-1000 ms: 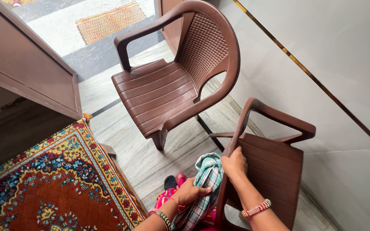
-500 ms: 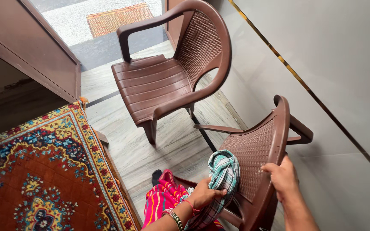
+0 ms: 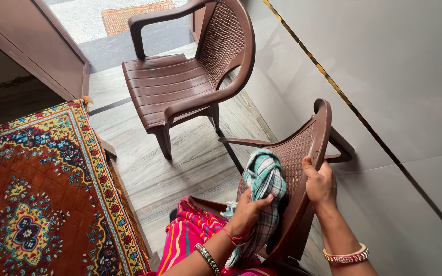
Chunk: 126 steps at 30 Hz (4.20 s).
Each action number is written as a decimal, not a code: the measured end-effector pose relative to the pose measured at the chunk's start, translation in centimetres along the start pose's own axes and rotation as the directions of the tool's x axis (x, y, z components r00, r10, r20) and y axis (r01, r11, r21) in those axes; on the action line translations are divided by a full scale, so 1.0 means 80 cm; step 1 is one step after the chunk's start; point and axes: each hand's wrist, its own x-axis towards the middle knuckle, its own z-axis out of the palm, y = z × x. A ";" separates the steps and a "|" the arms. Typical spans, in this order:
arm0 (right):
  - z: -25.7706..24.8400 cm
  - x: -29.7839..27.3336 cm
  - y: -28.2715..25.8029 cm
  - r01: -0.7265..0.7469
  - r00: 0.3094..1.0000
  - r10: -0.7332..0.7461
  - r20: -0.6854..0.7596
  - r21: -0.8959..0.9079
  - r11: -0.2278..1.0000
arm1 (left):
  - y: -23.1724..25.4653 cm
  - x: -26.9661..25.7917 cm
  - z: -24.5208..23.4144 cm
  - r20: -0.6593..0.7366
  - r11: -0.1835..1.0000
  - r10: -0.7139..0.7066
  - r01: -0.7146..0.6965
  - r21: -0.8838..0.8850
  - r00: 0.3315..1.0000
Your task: The person wipes the surfaces of a plastic chair with a cloth, handling the chair to reach different areas.
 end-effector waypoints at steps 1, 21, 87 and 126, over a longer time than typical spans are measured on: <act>0.003 0.001 0.001 -0.001 1.000 0.000 -0.012 -0.053 0.999 | 0.016 -0.003 0.009 0.016 0.999 0.032 -0.032 0.014 0.999; 0.002 0.000 0.010 0.058 0.996 -0.061 -0.059 -0.039 0.998 | -0.105 0.058 -0.126 -0.143 0.714 0.088 0.038 0.699 0.986; 0.063 -0.006 -0.082 0.180 0.983 -0.176 0.048 -0.079 0.981 | 0.033 0.058 -0.119 -0.221 0.969 0.090 -0.034 0.246 0.971; -0.024 0.068 0.040 0.204 0.920 -0.338 0.200 0.491 0.847 | -0.090 -0.060 0.075 -0.528 0.943 0.310 -0.187 0.273 0.791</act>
